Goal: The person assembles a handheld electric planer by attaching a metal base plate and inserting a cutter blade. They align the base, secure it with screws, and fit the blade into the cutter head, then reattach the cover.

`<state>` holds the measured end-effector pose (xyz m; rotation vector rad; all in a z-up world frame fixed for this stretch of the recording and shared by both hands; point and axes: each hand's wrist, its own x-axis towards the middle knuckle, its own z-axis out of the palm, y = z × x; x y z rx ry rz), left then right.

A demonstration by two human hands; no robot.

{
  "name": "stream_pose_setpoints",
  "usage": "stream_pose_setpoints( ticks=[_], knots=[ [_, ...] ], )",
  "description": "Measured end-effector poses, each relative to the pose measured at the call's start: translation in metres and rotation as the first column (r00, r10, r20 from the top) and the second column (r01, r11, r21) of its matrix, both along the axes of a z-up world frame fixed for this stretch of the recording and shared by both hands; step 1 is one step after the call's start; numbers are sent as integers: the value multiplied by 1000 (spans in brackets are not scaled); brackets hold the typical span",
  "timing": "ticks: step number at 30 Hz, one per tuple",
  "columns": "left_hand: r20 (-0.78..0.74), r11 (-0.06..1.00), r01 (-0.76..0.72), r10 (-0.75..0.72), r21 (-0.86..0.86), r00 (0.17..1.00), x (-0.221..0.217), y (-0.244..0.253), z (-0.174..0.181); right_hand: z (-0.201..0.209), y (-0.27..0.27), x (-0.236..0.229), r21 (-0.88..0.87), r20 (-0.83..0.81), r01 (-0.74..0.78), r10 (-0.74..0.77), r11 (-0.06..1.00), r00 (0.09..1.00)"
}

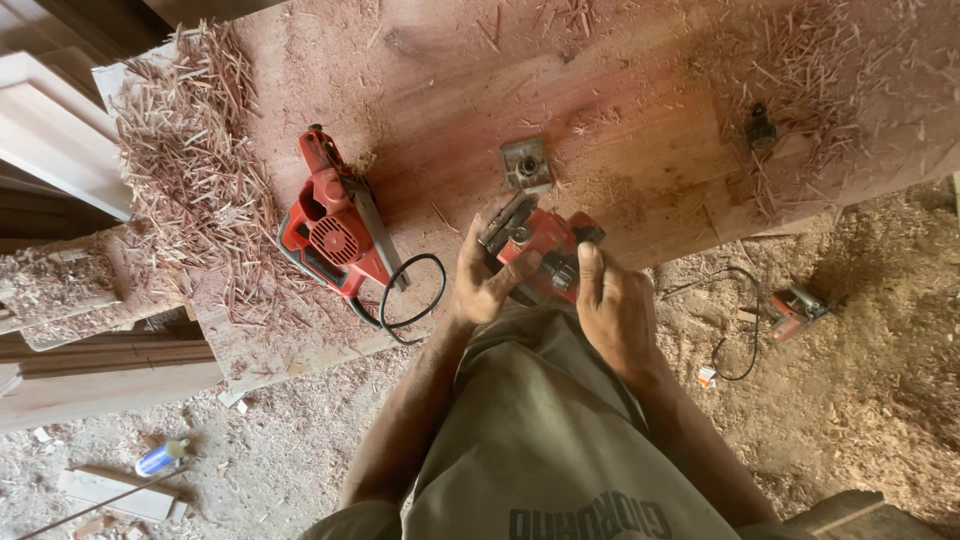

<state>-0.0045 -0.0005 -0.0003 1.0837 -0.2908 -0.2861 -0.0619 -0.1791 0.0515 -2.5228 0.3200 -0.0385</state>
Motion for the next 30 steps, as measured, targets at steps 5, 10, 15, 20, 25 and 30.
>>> stream_pose_setpoints(
  ticks=[5, 10, 15, 20, 25, 30],
  knots=[
    [40, 999, 22, -21, -36, 999, 0, -3, 0, 5, -8, -11, 151, 228, -95, 59, 984, 972],
    [-47, 998, 54, -55, -29, 997, 0, -3, -1, 19, -2, -21, 134, 283, -334, 287, 933, 915],
    [5, 1000, 27, -27, 16, 1000, -4, -4, -5, 27, 0, -17, -71, 329, -354, 357, 933, 874],
    [26, 997, -7, 9, -83, 1000, -11, -13, -8, 19, -10, -17, -93, 54, -213, 218, 973, 974],
    [208, 985, -43, 8, 166, 978, -13, -9, -7, -1, -22, -22, -171, -117, -81, 62, 982, 991],
    [153, 992, -23, 4, 121, 988, -14, -10, -3, -12, -21, -31, 67, 279, -58, 37, 996, 960]
  ],
)
